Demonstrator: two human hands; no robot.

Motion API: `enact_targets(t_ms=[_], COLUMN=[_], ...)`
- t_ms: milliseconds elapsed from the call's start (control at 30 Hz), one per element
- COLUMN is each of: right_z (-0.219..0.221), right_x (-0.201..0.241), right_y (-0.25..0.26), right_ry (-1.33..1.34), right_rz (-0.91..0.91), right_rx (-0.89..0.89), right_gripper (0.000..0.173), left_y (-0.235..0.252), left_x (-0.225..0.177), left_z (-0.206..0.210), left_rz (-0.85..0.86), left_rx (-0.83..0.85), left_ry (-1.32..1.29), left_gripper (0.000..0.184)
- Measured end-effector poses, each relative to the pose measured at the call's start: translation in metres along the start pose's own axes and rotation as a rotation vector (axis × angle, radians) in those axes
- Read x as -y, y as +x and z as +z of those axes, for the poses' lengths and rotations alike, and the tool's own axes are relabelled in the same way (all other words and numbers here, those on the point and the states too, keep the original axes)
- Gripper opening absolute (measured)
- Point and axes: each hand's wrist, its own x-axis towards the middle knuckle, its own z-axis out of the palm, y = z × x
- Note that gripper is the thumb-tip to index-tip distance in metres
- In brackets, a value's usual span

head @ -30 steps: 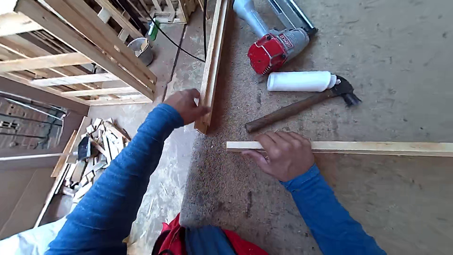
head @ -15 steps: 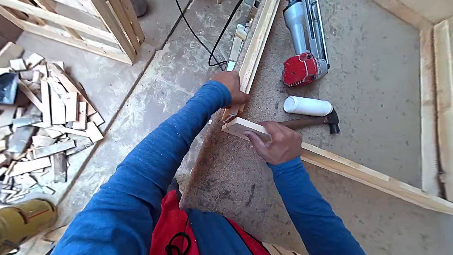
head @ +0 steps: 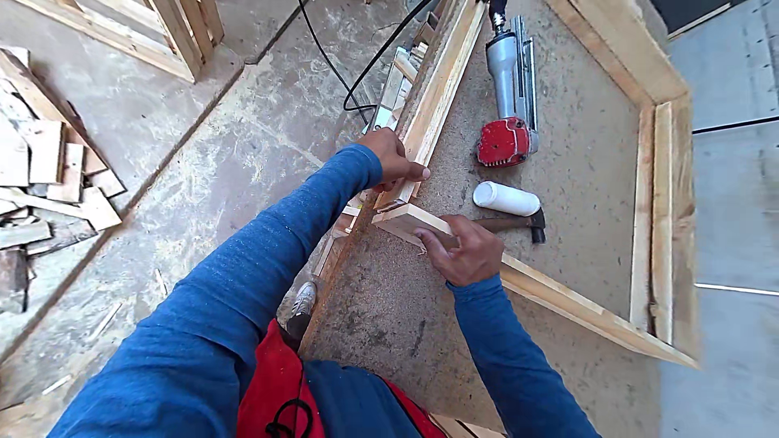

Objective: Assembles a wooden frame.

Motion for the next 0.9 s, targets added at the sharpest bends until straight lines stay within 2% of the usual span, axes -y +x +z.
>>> enact_targets(t_ms=[133,267,400,500,533,633,800,900], right_z=[0.000,-0.004,-0.001,0.001,0.001,0.005,0.007,0.007], right_x=[0.001,0.007,0.007,0.003,0.004,0.003,0.004,0.005], right_y=[0.006,0.019,0.032,0.037,0.039,0.041,0.038,0.034], right_ry=[-0.018,-0.058,0.105,0.257,0.313,0.445,0.570,0.570], right_rz=[0.009,0.017,-0.098,-0.171,-0.196,-0.275,-0.297,-0.274], right_rx=[0.025,0.156,0.236,0.232,0.216,0.147,0.116,0.125], right_gripper=[0.053,0.053,0.049,0.049,0.048,0.040,0.041,0.045], left_y=[0.001,-0.002,-0.005,-0.012,-0.016,-0.035,-0.048,-0.046], left_x=[0.003,0.004,0.015,0.041,0.053,0.090,0.121,0.123], left_z=[0.002,0.004,0.008,0.014,0.019,0.041,0.085,0.097], left_rz=[-0.007,-0.019,0.038,0.121,0.175,0.408,0.579,0.585], left_rx=[-0.015,-0.027,-0.046,-0.075,-0.104,-0.193,-0.315,-0.418], left_ry=[-0.050,-0.062,-0.093,-0.245,-0.282,-0.287,-0.232,-0.191], left_gripper=[0.053,0.055,0.059,0.064,0.059,0.029,0.060,0.059])
